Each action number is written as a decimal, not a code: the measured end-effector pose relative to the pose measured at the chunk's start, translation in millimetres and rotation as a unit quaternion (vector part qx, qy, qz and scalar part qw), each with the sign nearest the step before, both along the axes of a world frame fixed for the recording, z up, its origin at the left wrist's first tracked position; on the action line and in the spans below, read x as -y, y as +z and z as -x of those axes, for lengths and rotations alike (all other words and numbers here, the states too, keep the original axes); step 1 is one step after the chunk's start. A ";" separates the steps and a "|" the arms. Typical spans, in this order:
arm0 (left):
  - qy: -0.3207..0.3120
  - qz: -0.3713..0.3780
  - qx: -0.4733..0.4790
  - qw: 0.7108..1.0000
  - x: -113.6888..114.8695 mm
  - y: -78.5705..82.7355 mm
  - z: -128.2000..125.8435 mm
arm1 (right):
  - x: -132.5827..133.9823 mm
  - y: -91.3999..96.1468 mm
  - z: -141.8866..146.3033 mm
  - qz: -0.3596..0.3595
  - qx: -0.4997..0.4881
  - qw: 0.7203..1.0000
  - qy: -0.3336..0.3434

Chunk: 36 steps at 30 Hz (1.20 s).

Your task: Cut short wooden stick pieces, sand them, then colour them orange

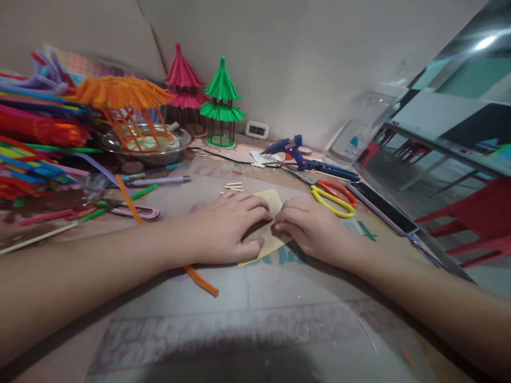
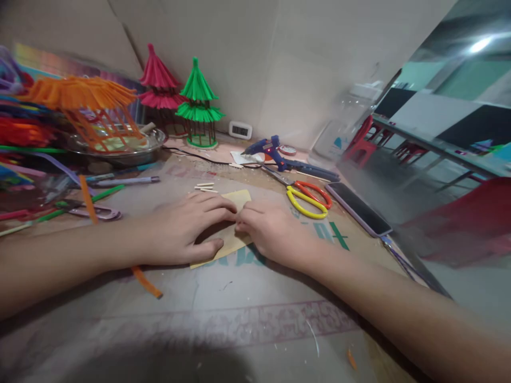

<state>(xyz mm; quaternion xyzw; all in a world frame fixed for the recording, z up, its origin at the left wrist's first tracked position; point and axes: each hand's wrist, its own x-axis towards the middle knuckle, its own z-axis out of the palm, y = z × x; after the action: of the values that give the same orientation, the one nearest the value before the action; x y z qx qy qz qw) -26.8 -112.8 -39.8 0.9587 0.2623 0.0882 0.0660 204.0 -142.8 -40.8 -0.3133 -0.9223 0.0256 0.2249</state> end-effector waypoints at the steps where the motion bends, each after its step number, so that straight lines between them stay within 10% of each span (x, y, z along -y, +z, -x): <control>1: 0.000 -0.001 0.003 1.000 0.1 -0.3 0.0 | 1.0 0.3 -0.5 0.002 0.004 1.000 -0.011; 26: -0.002 0.004 0.017 1.000 0.7 -1.0 1.8 | -7.9 -2.6 -4.1 -0.046 0.019 0.998 -0.038; 32: -0.006 0.018 0.040 0.999 -2.4 -1.5 5.0 | -1.9 2.6 -8.7 0.090 -0.135 0.982 -0.093; 36: 0.002 0.007 0.039 0.999 -1.1 -1.8 6.2 | 12.4 6.7 -2.2 0.082 -0.112 0.990 -0.006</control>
<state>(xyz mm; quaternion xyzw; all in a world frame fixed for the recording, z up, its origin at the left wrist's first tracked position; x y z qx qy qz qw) -33.0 -111.7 -41.6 0.9534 0.2620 0.1241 0.0830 206.3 -155.2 -34.0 -0.3316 -0.8842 0.1343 0.3002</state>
